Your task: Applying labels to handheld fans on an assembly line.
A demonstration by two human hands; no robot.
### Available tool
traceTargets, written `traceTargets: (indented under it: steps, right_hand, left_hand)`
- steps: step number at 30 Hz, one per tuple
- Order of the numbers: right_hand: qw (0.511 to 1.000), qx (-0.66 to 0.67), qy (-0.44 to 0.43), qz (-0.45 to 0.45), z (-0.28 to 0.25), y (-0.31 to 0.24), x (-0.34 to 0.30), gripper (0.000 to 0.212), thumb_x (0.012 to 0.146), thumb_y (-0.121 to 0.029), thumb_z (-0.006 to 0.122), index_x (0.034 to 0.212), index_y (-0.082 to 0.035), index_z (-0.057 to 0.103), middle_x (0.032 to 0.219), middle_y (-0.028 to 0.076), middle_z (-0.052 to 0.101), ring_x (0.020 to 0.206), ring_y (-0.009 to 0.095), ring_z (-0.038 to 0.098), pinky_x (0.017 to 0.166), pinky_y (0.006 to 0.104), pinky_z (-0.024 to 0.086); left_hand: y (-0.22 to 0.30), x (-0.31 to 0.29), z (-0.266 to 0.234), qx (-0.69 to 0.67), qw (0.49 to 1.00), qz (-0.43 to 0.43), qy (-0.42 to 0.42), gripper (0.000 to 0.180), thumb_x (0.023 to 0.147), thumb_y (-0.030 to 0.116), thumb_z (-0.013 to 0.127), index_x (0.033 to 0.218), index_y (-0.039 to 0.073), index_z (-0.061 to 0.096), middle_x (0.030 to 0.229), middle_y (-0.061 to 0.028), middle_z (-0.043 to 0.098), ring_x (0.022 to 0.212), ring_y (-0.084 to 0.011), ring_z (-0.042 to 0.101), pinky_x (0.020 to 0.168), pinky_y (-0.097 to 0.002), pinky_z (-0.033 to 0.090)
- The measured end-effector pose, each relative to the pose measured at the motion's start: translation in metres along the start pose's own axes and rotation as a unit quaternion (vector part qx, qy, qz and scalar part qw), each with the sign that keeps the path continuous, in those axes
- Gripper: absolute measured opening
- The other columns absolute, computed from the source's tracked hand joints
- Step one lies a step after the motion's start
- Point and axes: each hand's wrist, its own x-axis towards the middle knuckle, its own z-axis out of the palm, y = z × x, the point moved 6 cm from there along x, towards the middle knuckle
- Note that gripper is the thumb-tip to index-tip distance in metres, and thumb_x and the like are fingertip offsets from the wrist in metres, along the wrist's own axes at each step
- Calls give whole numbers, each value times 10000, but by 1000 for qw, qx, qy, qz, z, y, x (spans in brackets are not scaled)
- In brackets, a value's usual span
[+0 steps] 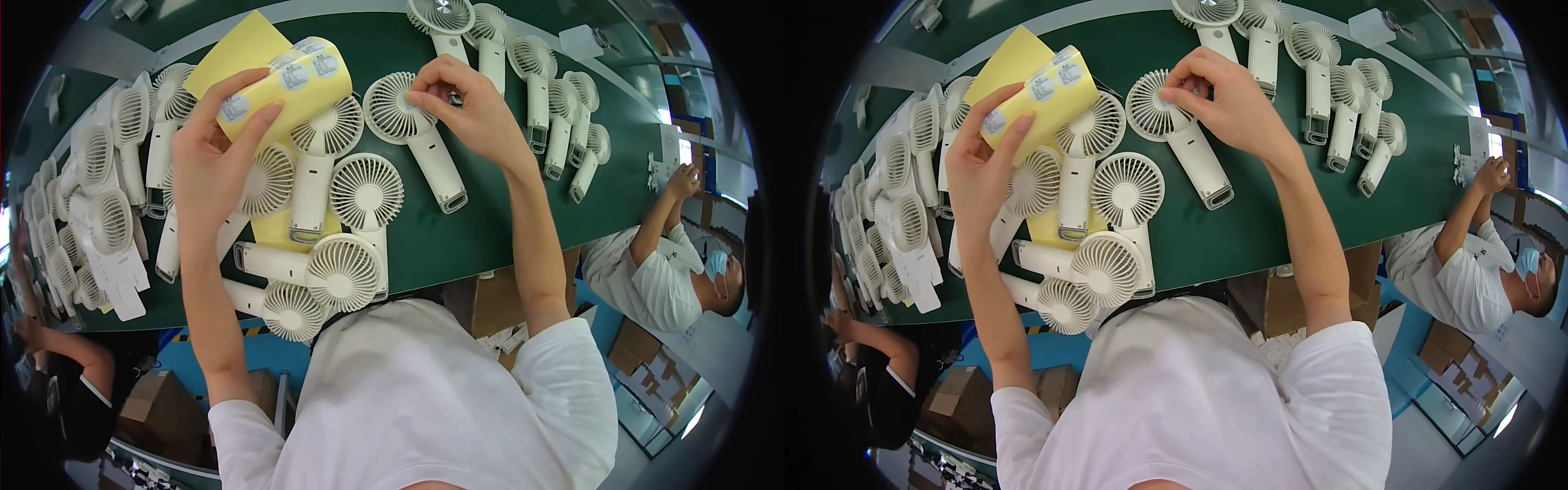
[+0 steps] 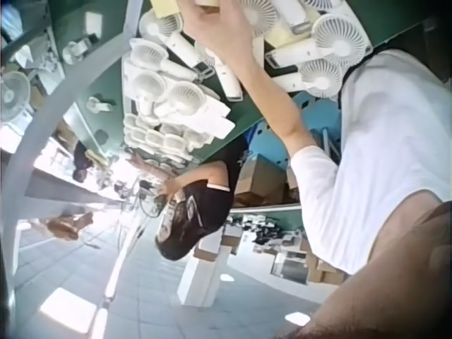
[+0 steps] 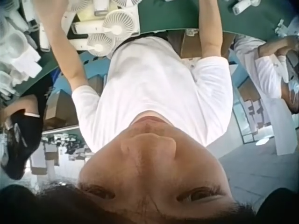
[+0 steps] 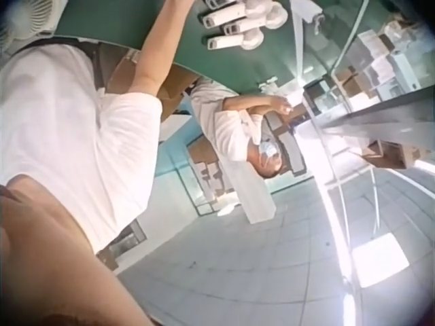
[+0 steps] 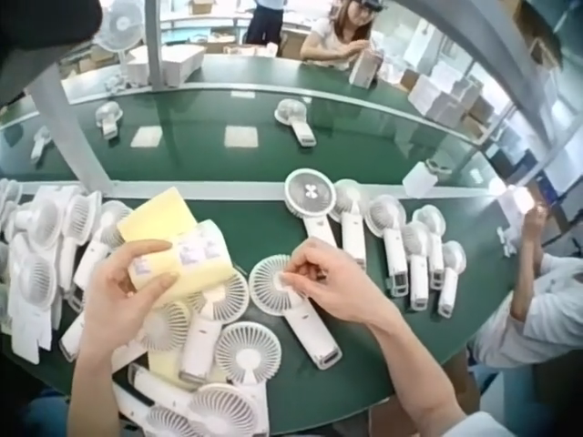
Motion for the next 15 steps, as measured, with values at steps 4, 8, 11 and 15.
traceTargets:
  steps: [4, 8, 11, 15]
  right_hand:
    - [1000, 0, 6, -3, -1, 1, -1, 115, 907, -97, 728, 925, -19, 646, 925, -5, 562, 739, 82, 450, 679, 229, 406]
    - [1000, -3, 9, -1, 0, 1, -2, 117, 906, -99, 730, 921, -20, 646, 922, -5, 559, 733, 83, 448, 673, 230, 405]
    - [1000, -8, 11, -4, 1, 0, -2, 117, 907, -101, 729, 922, -19, 646, 924, -5, 566, 746, 83, 466, 677, 231, 414]
    - [999, -14, 18, -39, 6, 1, -5, 113, 911, -97, 723, 934, -18, 647, 927, 2, 566, 760, 96, 494, 690, 236, 430]
  left_hand:
    - [3, 1, 1, 17, 1000, 1, 0, 312, 904, 115, 752, 1207, 67, 695, 976, -13, 702, 664, 8, 529, 555, -148, 393]
    - [0, 0, 0, 4, 1000, 1, -1, 310, 905, 118, 752, 1206, 72, 696, 968, -11, 702, 652, 13, 512, 547, -146, 377]
    - [-2, -1, -1, 24, 1000, 6, -4, 311, 904, 127, 754, 1205, 75, 697, 968, -8, 701, 646, 14, 504, 544, -144, 370]
    - [-3, -1, -1, 12, 1000, 11, 1, 311, 902, 135, 757, 1204, 80, 701, 963, -2, 701, 631, 12, 490, 536, -147, 361]
